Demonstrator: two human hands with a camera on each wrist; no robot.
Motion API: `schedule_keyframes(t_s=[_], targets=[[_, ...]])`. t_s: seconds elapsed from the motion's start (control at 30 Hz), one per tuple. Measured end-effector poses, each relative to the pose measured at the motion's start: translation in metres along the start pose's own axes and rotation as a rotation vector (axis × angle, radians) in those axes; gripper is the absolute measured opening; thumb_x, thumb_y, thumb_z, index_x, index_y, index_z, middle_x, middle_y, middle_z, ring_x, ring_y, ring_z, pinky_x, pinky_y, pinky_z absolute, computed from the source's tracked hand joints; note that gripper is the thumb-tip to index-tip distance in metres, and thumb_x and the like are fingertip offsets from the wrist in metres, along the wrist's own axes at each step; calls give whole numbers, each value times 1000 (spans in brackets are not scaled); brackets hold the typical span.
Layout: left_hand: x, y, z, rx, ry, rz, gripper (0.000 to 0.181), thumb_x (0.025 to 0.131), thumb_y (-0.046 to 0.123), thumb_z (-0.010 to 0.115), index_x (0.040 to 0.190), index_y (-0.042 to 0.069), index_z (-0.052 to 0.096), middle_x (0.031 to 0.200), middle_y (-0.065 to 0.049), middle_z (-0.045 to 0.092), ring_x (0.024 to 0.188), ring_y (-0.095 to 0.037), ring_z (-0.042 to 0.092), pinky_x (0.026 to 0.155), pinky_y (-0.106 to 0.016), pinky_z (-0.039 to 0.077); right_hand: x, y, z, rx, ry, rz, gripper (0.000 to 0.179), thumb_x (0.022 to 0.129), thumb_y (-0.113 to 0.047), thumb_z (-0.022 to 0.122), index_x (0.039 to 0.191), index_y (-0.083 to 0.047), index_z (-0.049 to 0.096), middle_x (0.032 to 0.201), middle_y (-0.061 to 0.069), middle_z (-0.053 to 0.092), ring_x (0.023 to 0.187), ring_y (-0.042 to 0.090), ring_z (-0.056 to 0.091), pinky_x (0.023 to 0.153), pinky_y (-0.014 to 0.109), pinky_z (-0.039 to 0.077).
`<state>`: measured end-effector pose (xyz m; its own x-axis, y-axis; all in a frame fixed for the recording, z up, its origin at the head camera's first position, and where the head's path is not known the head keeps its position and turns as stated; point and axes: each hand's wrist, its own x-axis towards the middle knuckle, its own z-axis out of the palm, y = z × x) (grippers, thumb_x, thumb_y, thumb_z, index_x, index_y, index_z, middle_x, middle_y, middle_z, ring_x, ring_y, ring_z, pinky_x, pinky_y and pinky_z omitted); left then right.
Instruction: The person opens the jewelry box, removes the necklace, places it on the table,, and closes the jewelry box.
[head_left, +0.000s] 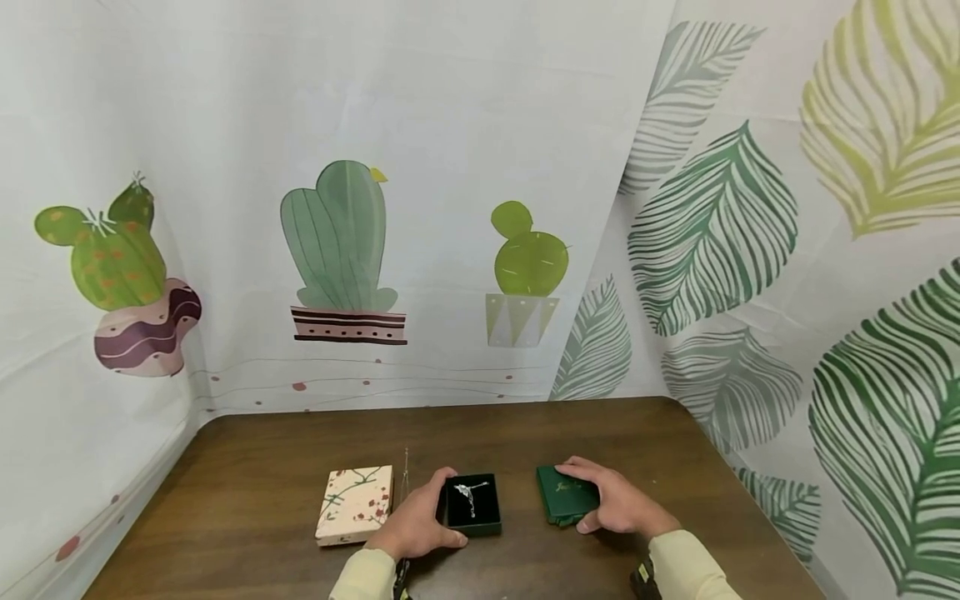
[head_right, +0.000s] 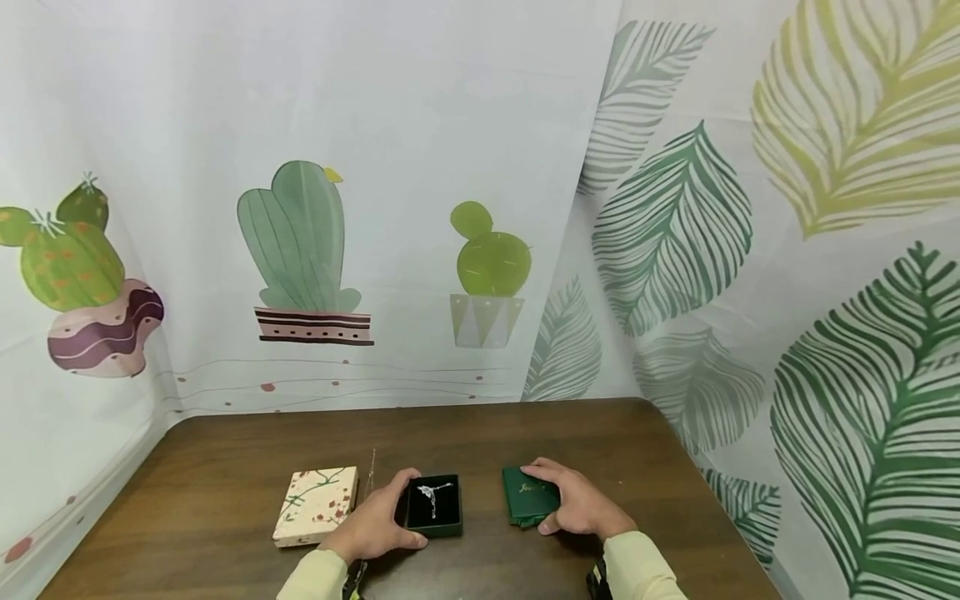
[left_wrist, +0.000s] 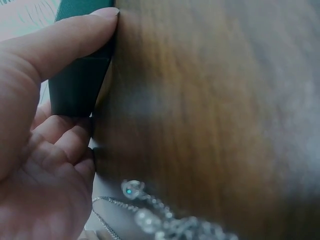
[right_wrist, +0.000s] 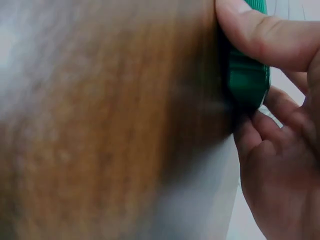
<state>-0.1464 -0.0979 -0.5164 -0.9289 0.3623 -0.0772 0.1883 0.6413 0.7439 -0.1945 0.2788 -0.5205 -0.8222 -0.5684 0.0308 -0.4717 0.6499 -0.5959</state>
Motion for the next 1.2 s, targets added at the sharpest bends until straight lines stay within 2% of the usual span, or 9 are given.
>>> schedule_keyframes(t_s=[0.13, 0.27, 0.53, 0.73, 1.03, 1.2], targets=[[1, -3, 2, 1, 2, -2, 99, 77, 31, 93, 155, 9, 36, 143, -28, 59, 129, -47, 58, 99, -64, 50, -2, 3, 0, 58, 3, -10, 91, 66, -14, 93, 150, -17, 57, 159, 24, 44, 140, 49, 46, 102, 31, 44], [2, -5, 4, -1, -2, 0, 98, 77, 31, 93, 154, 10, 36, 142, -28, 59, 129, -48, 59, 99, -64, 50, -4, 4, 3, 98, 12, -1, 90, 68, -21, 95, 150, -18, 57, 161, 24, 41, 142, 49, 43, 103, 32, 43], [1, -8, 6, -7, -12, -3, 99, 77, 31, 93, 155, 9, 36, 142, -27, 59, 129, -48, 58, 99, -64, 50, -5, 2, 9, 143, 4, 67, 78, 83, -39, 87, 151, -16, 56, 163, 21, 40, 142, 46, 43, 97, 38, 45], [3, -4, 2, -13, -16, -8, 98, 79, 31, 92, 155, 10, 35, 144, -27, 58, 130, -48, 58, 98, -65, 50, -2, -1, 6, 124, 37, 64, 77, 82, -36, 89, 149, -15, 58, 161, 23, 42, 141, 48, 45, 97, 42, 46], [1, 0, -1, -25, -17, -6, 97, 79, 29, 92, 156, 9, 35, 145, -28, 57, 130, -49, 58, 98, -65, 50, 0, -2, 6, 128, 43, 66, 76, 81, -35, 89, 148, -16, 58, 162, 23, 42, 142, 48, 44, 100, 50, 44], [2, -1, -1, -12, -12, 4, 97, 79, 29, 92, 155, 9, 36, 144, -28, 58, 129, -50, 58, 98, -65, 49, 0, 0, 5, 103, 43, 49, 76, 81, -35, 89, 148, -17, 58, 161, 23, 42, 141, 47, 44, 100, 46, 45]])
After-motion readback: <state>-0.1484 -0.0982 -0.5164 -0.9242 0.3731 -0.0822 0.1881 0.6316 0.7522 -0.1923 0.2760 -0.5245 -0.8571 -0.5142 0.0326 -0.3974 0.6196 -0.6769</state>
